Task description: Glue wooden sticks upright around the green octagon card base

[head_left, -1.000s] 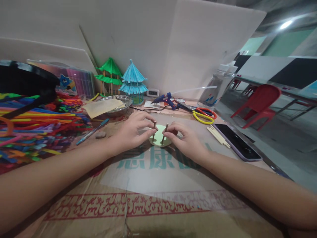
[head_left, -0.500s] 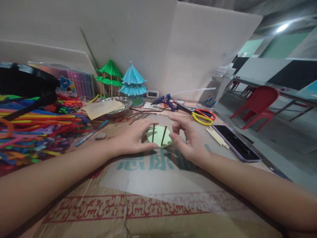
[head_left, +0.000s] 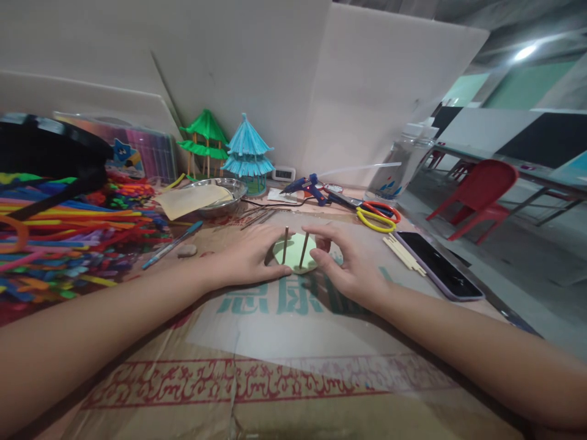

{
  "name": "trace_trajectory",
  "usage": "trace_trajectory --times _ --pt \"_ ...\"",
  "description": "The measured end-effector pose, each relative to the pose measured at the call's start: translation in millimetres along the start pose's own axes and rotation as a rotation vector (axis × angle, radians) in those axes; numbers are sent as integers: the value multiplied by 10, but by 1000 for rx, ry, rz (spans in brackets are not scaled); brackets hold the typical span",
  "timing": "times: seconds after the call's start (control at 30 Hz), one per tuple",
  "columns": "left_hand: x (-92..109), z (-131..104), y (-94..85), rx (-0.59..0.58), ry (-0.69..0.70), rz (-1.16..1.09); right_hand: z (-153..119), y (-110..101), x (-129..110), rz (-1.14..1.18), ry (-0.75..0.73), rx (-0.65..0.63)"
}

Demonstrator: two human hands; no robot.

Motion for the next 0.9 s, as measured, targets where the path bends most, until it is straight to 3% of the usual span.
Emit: trace_trajectory --times 0.5,0.9 --pt "-9 6 16 -23 -68 18 0 39 154 97 150 2" --pt "44 11 -26 -55 -21 -3 28 72 151 84 102 -43"
Point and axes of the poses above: each hand's wrist, its own z-axis towards the middle knuckle, its own y-axis out of the palm, x = y × z, the point moved 3 cm from there along z, towards the middle knuckle, and after that the axes turned 8 degrees about -x, right-handed, at the moved point
